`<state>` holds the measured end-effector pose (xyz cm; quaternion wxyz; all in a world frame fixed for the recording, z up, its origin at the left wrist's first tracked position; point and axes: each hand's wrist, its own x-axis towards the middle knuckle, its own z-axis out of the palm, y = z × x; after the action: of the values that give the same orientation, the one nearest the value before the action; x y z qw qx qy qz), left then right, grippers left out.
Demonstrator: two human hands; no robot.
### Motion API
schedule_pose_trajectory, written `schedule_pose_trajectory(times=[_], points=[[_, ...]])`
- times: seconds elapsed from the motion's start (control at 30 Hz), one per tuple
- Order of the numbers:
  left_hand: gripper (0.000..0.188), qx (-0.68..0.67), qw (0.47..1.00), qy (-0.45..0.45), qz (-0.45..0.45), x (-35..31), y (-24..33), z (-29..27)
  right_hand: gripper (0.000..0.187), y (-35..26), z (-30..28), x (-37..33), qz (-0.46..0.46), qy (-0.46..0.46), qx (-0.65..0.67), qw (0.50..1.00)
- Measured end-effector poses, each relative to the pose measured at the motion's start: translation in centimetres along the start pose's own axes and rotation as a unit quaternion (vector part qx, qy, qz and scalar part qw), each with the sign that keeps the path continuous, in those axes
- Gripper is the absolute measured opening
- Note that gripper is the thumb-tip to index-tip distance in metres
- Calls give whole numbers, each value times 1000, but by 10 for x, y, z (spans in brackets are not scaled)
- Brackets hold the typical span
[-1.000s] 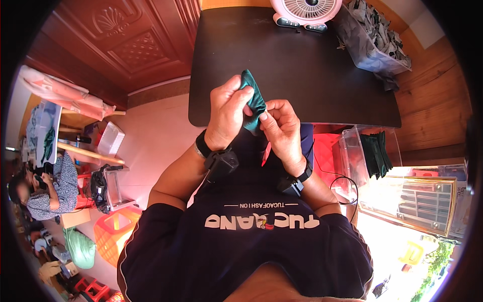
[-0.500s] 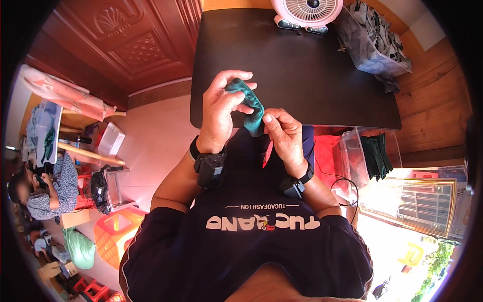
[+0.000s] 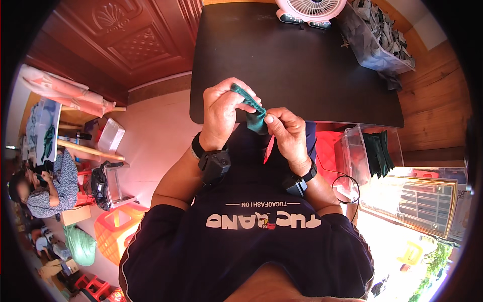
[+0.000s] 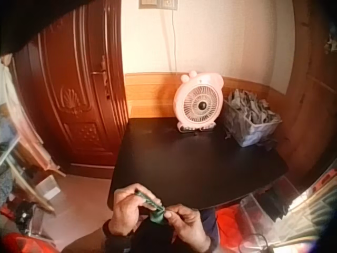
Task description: Turning a fabric strip inside out using a small wooden stick.
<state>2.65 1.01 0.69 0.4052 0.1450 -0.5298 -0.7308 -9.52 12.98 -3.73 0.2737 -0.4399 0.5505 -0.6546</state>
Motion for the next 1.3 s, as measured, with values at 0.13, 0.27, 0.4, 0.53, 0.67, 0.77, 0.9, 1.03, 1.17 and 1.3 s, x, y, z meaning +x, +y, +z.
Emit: schedule_pose_trajectory(times=[0.13,0.27,0.4,0.53,0.67,0.77,0.9,1.03,1.17,1.3], points=[[20,37,999,-15,13,-3,-5,3,19,5,-8,3,181,-129,245,944],[19,68,998,-13,-1,0,-4,1,20,2,-3,5,207,-135,260,933],[21,60,998,-10,-34,2,6,-6,16,-1,0,5,76,-56,83,992],[32,54,997,-40,-36,2,12,-9,11,0,-3,4,9,-26,3,1000],[35,55,996,-42,-51,1,17,-7,8,1,-3,6,-47,4,-49,998],[39,77,994,-56,-43,2,15,-10,8,0,-5,6,-86,13,-71,994],[38,63,992,-73,-84,2,17,-4,9,6,-4,3,-90,33,-60,994],[33,41,996,-53,-55,-3,9,-2,9,10,2,2,-52,54,4,997],[31,30,994,-61,-84,-2,8,-6,10,9,2,1,-48,41,-8,998],[25,81,996,-30,-13,-7,-3,2,11,5,5,-3,-8,27,41,999]])
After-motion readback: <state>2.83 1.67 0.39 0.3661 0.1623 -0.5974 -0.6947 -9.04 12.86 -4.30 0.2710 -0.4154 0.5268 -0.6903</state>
